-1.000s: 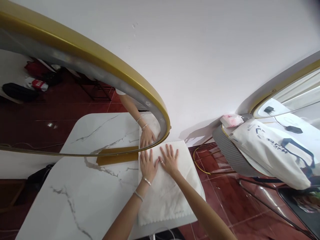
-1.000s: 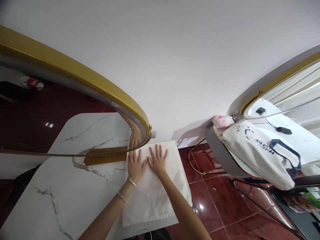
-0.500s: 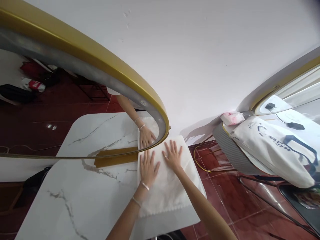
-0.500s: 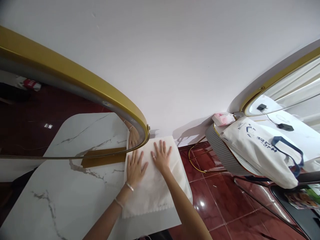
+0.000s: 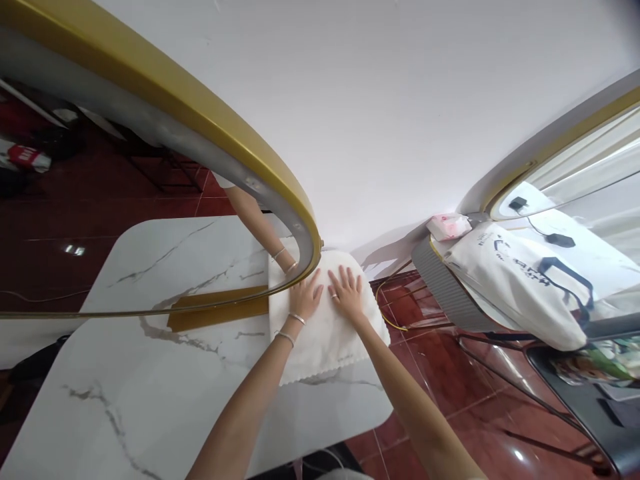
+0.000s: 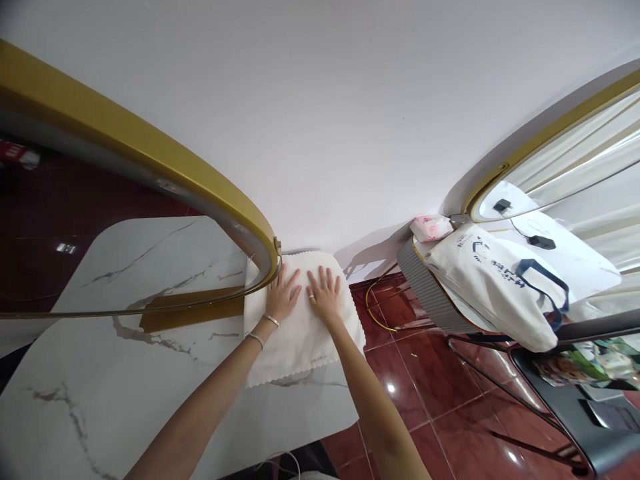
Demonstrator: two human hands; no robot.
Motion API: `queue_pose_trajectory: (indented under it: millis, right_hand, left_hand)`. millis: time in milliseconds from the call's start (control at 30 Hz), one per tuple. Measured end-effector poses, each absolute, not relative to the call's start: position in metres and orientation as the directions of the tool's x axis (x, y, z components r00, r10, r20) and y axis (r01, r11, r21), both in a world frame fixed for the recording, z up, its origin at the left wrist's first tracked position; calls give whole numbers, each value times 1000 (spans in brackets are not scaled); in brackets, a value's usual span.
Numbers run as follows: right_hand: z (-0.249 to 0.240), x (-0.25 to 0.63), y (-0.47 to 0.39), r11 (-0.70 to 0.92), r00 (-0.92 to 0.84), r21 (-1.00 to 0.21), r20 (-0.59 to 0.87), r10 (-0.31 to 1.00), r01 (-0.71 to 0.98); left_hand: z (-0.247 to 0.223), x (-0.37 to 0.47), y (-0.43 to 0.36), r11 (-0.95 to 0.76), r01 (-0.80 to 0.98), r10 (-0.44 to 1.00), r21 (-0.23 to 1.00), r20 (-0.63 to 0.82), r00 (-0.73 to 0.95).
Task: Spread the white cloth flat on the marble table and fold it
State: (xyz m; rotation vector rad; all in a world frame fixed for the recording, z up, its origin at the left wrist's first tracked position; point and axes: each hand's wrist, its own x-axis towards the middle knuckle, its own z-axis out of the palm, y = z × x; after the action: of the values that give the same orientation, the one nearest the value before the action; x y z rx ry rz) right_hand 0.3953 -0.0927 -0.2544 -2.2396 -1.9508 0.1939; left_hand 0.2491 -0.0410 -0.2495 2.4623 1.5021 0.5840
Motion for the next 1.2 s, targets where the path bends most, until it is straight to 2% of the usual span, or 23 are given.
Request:
queue_pose_trajectory:
  millis: [67, 167, 267, 467, 567, 867, 967, 1200]
  right_hand:
    - [-251, 398, -86, -133, 138, -211, 12, 990, 969]
    - [-249, 398, -107, -188, 199, -202, 33, 979, 961]
    - [-253, 392, -158, -240, 257, -177, 83, 963, 955]
    - [-266, 364, -272, -188, 210, -148, 158, 965, 971]
    - [-270, 360, -277, -200, 222, -146, 157, 962, 969]
    - [-252, 395, -163, -249, 251, -106, 8, 968, 963]
    - [-257, 393, -188, -209, 217, -107, 66, 974, 972]
    - [-280, 366, -290, -162, 178, -98, 193, 965, 982]
  left_hand:
    - [-249, 245, -45, -466, 801, 884, 375, 239, 402]
    - [-250, 224, -90, -479, 819, 876, 316, 238, 420]
    - [-251, 192, -163, -508, 833, 856, 219, 232, 462]
    - [-251, 141, -267, -575, 812, 808, 98, 222, 545]
    - [-254, 138, -269, -591, 803, 793, 78, 244, 559]
    - [-258, 183, -165, -546, 818, 825, 181, 285, 488]
    - [-257, 182, -186, -532, 827, 832, 183, 291, 471]
    - [-262, 151, -293, -513, 843, 839, 159, 298, 455]
